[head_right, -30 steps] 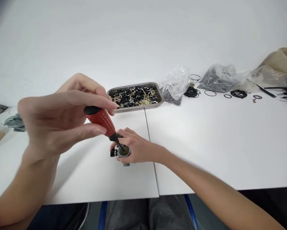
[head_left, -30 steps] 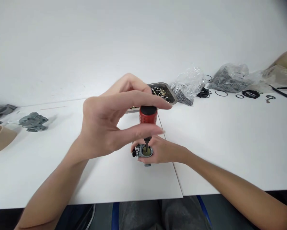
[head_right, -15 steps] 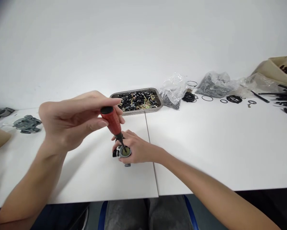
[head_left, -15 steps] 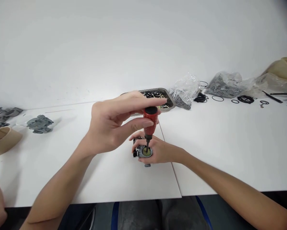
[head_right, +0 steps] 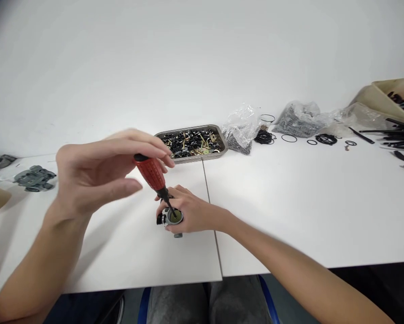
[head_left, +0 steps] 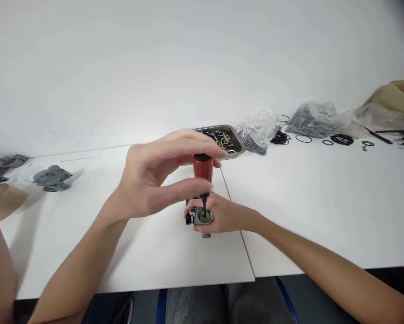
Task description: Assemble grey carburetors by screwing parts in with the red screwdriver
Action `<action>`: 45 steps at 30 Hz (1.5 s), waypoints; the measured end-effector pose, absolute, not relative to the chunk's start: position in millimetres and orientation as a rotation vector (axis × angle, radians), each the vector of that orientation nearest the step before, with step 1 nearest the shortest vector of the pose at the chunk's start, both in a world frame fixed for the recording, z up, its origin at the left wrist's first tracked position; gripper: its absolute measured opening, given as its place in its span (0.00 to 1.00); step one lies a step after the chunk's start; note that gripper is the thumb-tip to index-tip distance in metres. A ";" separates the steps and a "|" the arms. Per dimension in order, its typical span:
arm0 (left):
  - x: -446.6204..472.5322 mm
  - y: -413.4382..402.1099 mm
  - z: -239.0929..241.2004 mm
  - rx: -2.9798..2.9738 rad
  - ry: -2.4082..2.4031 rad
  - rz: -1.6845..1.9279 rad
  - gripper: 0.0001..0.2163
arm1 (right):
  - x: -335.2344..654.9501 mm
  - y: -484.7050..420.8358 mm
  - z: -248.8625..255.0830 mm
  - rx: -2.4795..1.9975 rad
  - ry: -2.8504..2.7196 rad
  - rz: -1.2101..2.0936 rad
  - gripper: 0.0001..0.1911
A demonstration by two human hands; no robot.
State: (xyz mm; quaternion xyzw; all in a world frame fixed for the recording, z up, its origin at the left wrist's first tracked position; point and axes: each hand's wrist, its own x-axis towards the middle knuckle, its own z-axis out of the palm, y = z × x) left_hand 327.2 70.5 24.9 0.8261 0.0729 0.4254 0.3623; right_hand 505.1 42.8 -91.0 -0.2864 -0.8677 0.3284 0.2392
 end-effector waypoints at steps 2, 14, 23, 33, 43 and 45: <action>326.5 69.9 25.3 2.126 0.182 1.164 0.12 | 505.1 42.6 -91.5 -0.784 -2.374 0.895 0.14; 324.6 70.7 27.1 2.147 0.203 1.102 0.14 | 505.2 42.4 -91.4 -0.780 -2.354 0.921 0.16; 324.2 70.7 26.7 2.127 0.206 1.109 0.12 | 505.3 42.4 -91.3 -0.782 -2.362 0.907 0.16; 325.9 66.9 28.4 2.109 0.210 1.033 0.14 | 505.0 42.3 -90.0 -0.789 -2.354 0.926 0.16; 322.6 65.9 29.6 2.109 0.205 1.022 0.13 | 504.7 42.7 -91.4 -0.802 -2.372 0.906 0.15; 323.5 66.4 29.7 2.130 0.194 1.058 0.12 | 504.5 42.7 -91.8 -0.810 -2.373 0.921 0.14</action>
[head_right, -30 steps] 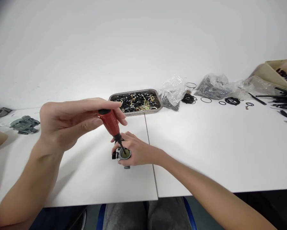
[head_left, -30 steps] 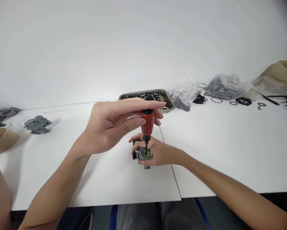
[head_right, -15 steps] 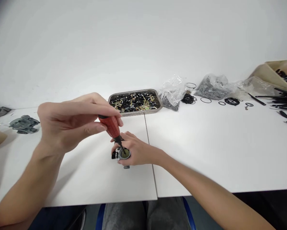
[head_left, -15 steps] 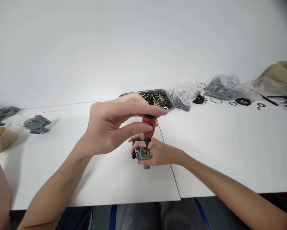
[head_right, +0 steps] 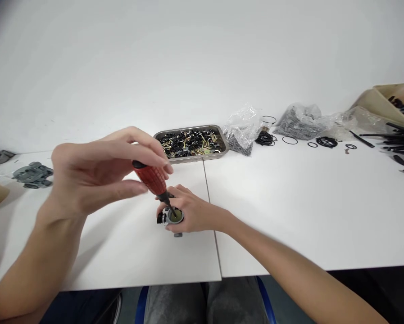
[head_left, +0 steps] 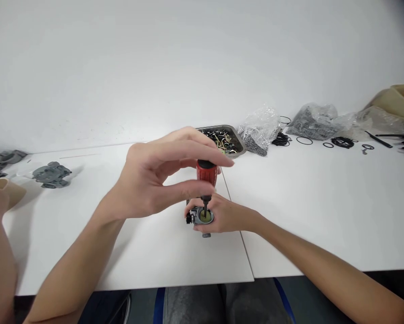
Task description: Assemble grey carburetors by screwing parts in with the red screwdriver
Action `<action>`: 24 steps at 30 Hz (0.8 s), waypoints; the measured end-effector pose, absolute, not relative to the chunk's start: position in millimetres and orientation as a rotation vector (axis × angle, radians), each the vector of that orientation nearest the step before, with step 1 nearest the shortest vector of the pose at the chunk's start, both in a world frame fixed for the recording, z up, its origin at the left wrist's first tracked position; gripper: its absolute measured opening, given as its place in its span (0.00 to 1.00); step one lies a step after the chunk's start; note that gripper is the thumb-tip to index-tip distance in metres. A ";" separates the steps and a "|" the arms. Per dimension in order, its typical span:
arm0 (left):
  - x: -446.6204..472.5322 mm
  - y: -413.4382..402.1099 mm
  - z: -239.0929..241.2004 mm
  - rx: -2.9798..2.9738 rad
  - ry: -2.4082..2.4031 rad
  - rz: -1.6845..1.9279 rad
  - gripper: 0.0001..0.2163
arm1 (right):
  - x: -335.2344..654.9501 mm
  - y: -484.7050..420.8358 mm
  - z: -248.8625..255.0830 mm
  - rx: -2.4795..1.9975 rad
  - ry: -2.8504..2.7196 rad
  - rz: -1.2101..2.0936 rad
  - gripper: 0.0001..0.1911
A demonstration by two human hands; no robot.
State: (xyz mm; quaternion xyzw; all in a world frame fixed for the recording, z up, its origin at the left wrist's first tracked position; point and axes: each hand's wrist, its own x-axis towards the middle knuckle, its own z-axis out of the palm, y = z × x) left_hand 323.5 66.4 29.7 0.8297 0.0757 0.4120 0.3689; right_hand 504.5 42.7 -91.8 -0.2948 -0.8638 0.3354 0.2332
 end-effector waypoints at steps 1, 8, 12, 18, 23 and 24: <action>324.6 67.3 28.5 2.135 0.203 1.104 0.12 | 504.5 42.7 -91.9 -0.810 -2.372 0.925 0.14; 331.4 81.2 15.1 2.075 0.282 1.336 0.13 | 504.4 42.7 -90.1 -0.779 -2.361 0.927 0.15; 327.1 83.9 19.9 2.029 0.279 1.083 0.13 | 504.5 42.0 -89.9 -0.798 -2.364 0.923 0.14; 325.3 82.5 21.2 2.042 0.259 1.162 0.10 | 504.0 42.3 -90.3 -0.780 -2.369 0.926 0.14; 325.9 81.2 19.5 2.044 0.262 1.121 0.11 | 504.4 42.3 -90.2 -0.774 -2.370 0.912 0.15; 326.1 81.3 19.7 2.051 0.257 1.110 0.12 | 504.5 42.3 -90.1 -0.768 -2.371 0.908 0.14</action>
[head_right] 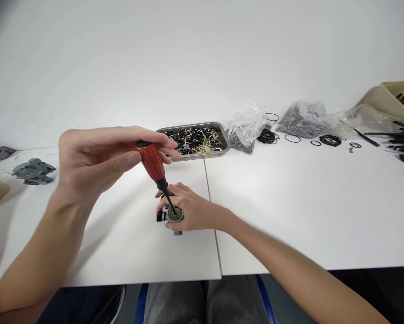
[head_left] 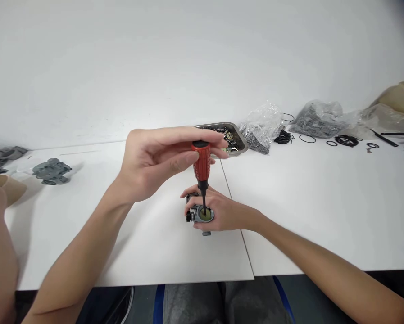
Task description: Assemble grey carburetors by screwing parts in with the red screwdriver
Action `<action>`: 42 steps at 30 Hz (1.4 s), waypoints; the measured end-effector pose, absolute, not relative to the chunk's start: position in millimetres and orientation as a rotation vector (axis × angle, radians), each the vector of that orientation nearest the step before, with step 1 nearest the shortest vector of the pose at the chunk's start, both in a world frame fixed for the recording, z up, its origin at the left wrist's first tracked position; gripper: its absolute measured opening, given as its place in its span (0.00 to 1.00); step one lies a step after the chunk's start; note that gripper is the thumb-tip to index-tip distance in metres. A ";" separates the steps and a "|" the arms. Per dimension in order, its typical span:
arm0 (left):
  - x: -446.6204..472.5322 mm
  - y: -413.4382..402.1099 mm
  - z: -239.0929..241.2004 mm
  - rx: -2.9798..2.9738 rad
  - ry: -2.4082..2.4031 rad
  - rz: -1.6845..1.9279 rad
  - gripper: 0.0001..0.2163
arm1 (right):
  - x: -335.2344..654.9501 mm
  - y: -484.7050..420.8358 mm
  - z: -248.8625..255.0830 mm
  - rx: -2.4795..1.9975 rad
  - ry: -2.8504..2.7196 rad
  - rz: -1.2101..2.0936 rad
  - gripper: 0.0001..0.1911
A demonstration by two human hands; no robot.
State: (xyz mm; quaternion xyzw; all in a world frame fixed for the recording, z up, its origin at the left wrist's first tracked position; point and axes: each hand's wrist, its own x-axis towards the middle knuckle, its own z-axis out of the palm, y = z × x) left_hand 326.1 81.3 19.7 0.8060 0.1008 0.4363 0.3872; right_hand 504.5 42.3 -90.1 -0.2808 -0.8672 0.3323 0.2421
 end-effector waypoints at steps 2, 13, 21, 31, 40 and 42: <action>327.1 81.1 20.2 2.061 0.238 1.138 0.13 | 504.6 42.3 -90.1 -0.761 -2.371 0.908 0.14; 329.7 79.7 20.1 2.026 0.184 1.140 0.12 | 505.2 41.9 -91.0 -0.774 -2.375 0.902 0.15; 329.6 77.6 22.7 2.029 0.170 1.129 0.11 | 505.0 42.2 -89.7 -0.764 -2.370 0.898 0.14; 331.1 78.0 20.0 2.049 0.119 1.110 0.14 | 504.6 42.7 -91.2 -0.758 -2.372 0.891 0.14; 331.4 77.3 21.9 2.027 0.131 1.029 0.15 | 504.1 43.0 -92.0 -0.746 -2.355 0.897 0.14; 331.7 77.7 21.5 2.023 0.141 1.119 0.14 | 504.3 42.9 -92.1 -0.754 -2.357 0.907 0.14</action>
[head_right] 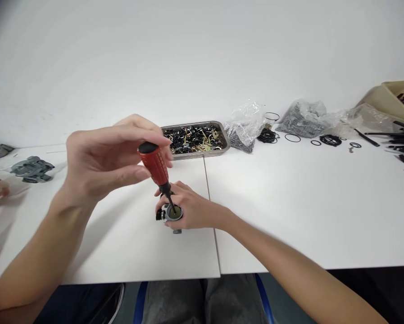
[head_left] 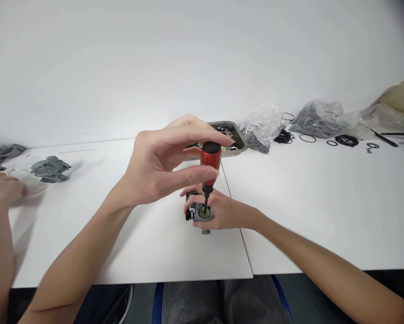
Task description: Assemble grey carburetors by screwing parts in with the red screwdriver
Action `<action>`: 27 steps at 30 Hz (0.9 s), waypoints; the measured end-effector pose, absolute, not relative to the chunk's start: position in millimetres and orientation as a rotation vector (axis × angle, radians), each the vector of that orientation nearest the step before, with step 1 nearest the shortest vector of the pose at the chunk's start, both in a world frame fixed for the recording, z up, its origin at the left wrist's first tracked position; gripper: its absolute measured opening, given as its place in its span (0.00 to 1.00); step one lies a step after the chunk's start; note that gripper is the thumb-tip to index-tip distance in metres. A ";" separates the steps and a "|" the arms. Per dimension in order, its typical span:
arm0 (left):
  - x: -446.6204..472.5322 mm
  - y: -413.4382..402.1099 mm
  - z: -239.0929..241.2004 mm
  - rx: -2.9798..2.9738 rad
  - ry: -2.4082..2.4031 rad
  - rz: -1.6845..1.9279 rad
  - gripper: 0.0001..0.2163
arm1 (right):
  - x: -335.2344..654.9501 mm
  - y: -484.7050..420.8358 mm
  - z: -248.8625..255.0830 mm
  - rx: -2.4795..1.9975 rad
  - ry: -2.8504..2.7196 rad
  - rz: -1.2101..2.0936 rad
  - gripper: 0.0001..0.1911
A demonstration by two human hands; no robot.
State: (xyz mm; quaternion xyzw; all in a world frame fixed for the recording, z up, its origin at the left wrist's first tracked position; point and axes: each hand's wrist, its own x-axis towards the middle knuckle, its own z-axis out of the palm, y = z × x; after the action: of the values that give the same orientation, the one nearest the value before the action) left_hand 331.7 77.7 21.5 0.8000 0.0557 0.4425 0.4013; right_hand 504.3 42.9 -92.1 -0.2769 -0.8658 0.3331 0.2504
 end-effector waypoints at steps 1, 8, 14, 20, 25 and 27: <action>331.9 77.8 21.0 2.015 0.143 1.161 0.14 | 504.3 42.9 -92.3 -0.759 -2.356 0.911 0.14; 331.3 77.7 21.7 2.098 0.134 1.139 0.14 | 504.3 42.8 -93.0 -0.755 -2.348 0.911 0.14; 330.0 74.3 23.4 2.098 0.161 1.115 0.14 | 504.2 42.9 -92.2 -0.764 -2.361 0.901 0.14; 331.6 73.9 22.7 2.070 0.141 1.148 0.14 | 504.5 42.2 -90.3 -0.785 -2.360 0.927 0.15; 330.7 74.1 22.7 2.095 0.124 1.117 0.15 | 504.5 42.4 -88.9 -0.783 -2.367 0.919 0.15; 331.1 73.1 23.4 2.079 0.135 1.114 0.16 | 504.4 42.5 -88.5 -0.773 -2.369 0.911 0.15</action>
State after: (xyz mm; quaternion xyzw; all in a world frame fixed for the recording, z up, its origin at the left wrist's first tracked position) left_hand 331.1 73.1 23.4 0.8140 0.0528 0.4363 0.3798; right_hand 504.4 42.5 -88.5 -0.2826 -0.8664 0.3331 0.2420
